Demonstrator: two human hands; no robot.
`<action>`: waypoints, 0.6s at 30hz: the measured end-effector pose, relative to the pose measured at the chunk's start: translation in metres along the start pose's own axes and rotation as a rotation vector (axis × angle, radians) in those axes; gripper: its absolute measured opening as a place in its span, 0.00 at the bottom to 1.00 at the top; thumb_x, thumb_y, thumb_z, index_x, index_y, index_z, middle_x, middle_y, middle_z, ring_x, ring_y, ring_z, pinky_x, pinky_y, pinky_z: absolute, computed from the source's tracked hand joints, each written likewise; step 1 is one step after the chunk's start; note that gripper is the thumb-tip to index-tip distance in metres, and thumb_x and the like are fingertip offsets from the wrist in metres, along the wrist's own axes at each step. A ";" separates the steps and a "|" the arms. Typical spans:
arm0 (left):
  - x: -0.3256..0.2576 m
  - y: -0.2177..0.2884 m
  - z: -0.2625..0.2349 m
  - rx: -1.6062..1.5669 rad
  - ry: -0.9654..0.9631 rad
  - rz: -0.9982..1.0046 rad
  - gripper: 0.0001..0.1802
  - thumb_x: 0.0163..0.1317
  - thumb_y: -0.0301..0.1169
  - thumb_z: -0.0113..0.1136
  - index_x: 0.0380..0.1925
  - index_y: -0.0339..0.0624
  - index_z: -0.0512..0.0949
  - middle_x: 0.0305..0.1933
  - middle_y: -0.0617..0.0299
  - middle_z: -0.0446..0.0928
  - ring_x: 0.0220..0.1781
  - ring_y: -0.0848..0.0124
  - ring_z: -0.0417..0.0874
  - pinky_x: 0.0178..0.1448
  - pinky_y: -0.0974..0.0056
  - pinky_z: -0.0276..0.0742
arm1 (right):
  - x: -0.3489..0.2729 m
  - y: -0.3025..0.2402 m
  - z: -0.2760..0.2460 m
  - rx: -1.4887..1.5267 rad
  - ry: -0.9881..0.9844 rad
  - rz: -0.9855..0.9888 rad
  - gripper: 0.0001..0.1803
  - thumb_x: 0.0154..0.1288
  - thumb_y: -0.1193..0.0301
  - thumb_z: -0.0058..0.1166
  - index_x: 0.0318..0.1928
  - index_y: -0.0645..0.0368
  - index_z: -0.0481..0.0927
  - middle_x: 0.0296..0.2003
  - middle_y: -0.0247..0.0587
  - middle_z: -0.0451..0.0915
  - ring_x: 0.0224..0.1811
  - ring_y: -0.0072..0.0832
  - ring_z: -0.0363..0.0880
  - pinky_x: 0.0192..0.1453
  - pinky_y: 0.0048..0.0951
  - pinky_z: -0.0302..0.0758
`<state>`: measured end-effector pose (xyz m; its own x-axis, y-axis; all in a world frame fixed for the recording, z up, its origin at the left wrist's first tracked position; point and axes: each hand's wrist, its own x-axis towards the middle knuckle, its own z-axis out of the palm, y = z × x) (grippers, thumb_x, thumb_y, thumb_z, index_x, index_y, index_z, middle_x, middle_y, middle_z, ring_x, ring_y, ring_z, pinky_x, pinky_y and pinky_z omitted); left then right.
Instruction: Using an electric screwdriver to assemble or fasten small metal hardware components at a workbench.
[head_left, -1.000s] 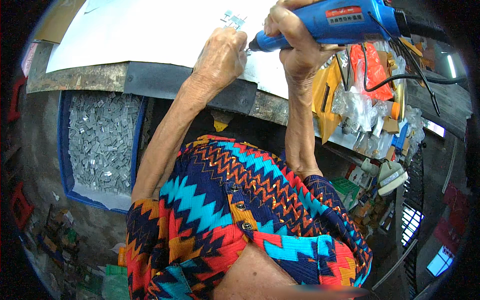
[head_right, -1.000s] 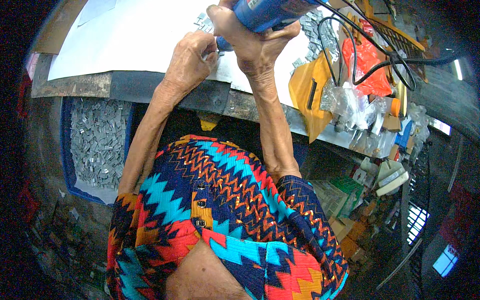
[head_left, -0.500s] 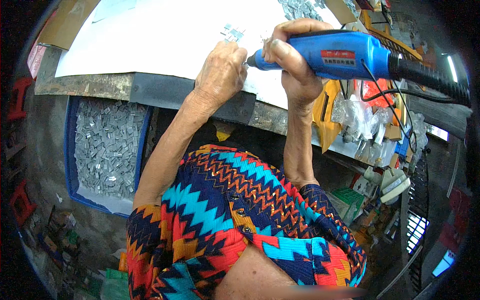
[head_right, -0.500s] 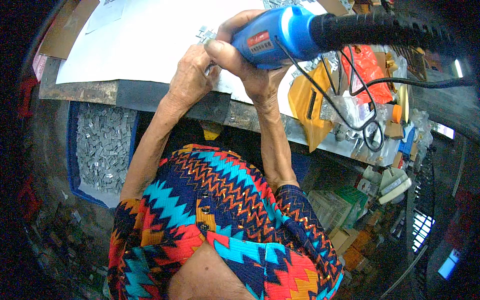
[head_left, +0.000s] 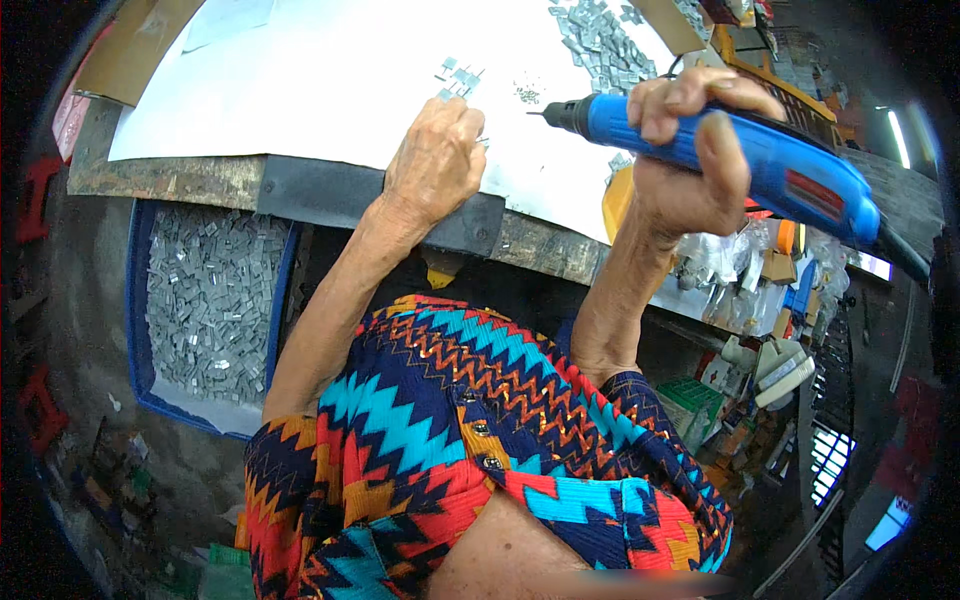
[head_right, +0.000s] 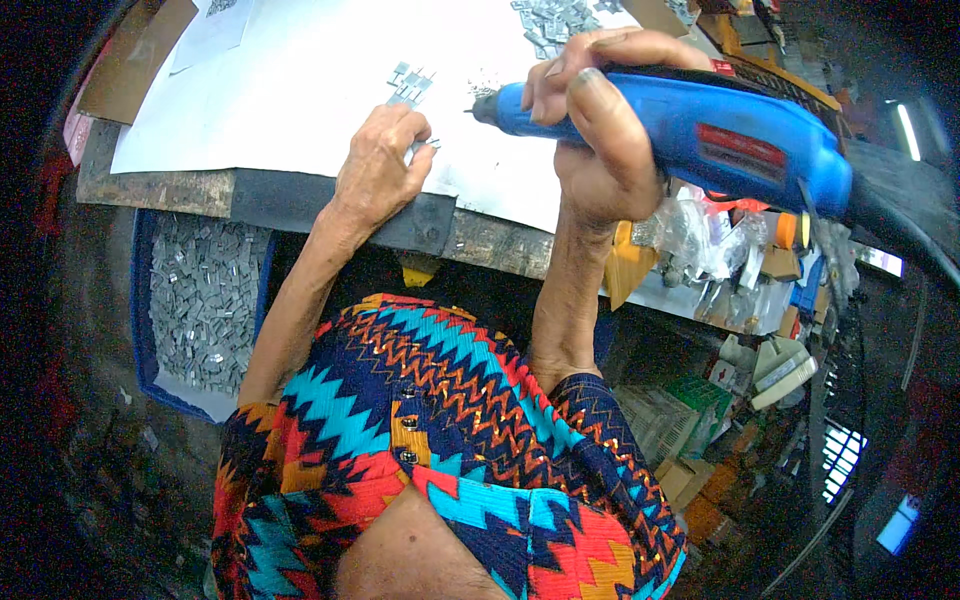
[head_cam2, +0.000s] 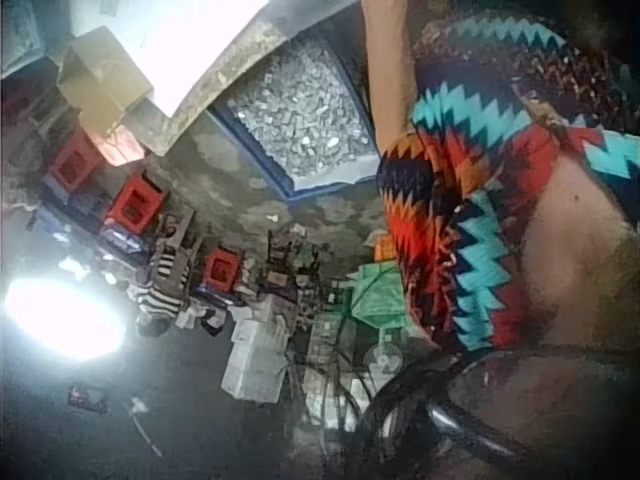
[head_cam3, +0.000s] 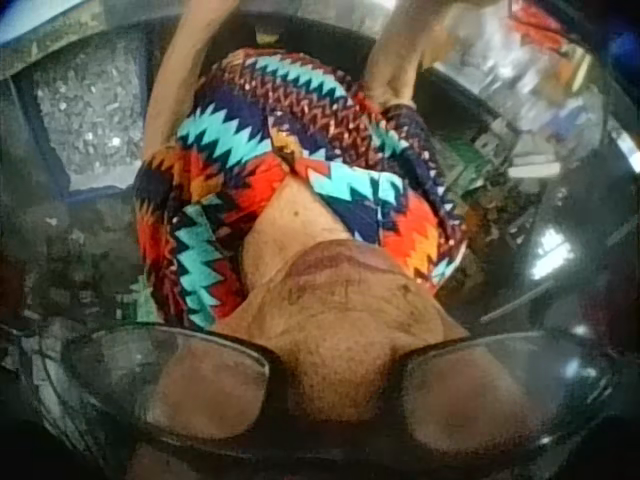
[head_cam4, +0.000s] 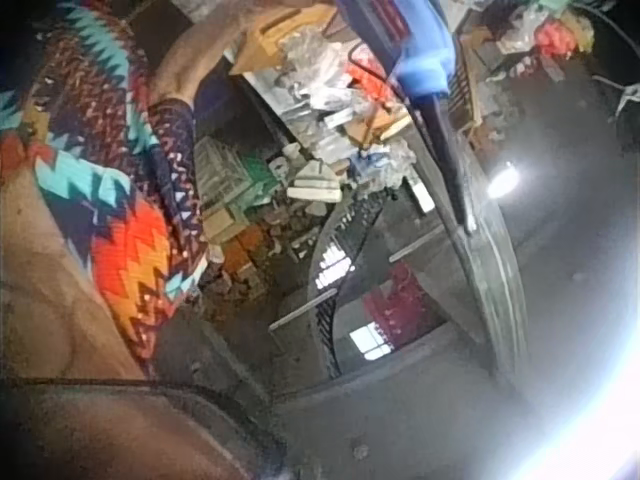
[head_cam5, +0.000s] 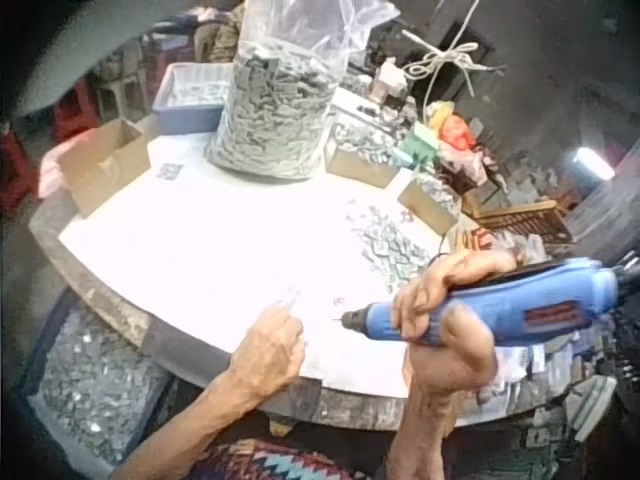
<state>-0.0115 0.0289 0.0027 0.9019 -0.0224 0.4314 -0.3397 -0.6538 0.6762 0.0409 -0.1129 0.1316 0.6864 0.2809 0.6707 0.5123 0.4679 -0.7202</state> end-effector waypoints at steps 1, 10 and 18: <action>0.002 -0.002 0.001 -0.003 0.004 0.009 0.06 0.44 0.21 0.57 0.23 0.35 0.70 0.26 0.53 0.70 0.33 0.58 0.72 0.38 0.58 0.69 | -0.003 0.003 -0.007 -0.086 0.047 0.010 0.13 0.50 0.77 0.43 0.39 0.65 0.70 0.28 0.49 0.72 0.21 0.28 0.70 0.28 0.35 0.69; -0.006 -0.007 -0.025 0.044 -0.007 -0.056 0.05 0.47 0.21 0.55 0.24 0.35 0.69 0.26 0.53 0.70 0.30 0.58 0.72 0.36 0.58 0.67 | -0.019 0.033 -0.021 -0.173 0.313 0.000 0.10 0.50 0.78 0.51 0.36 0.63 0.71 0.23 0.42 0.75 0.21 0.26 0.73 0.30 0.36 0.71; -0.005 -0.028 -0.059 0.240 0.168 -0.122 0.08 0.48 0.16 0.50 0.30 0.32 0.72 0.31 0.50 0.71 0.35 0.59 0.74 0.40 0.60 0.70 | -0.010 0.056 -0.026 -0.157 0.261 -0.063 0.13 0.48 0.77 0.53 0.37 0.63 0.71 0.20 0.41 0.74 0.20 0.25 0.75 0.29 0.34 0.74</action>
<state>-0.0226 0.0921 0.0166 0.8684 0.1795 0.4622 -0.1409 -0.8043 0.5773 0.0766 -0.1112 0.0801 0.7497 0.0216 0.6615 0.6174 0.3369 -0.7108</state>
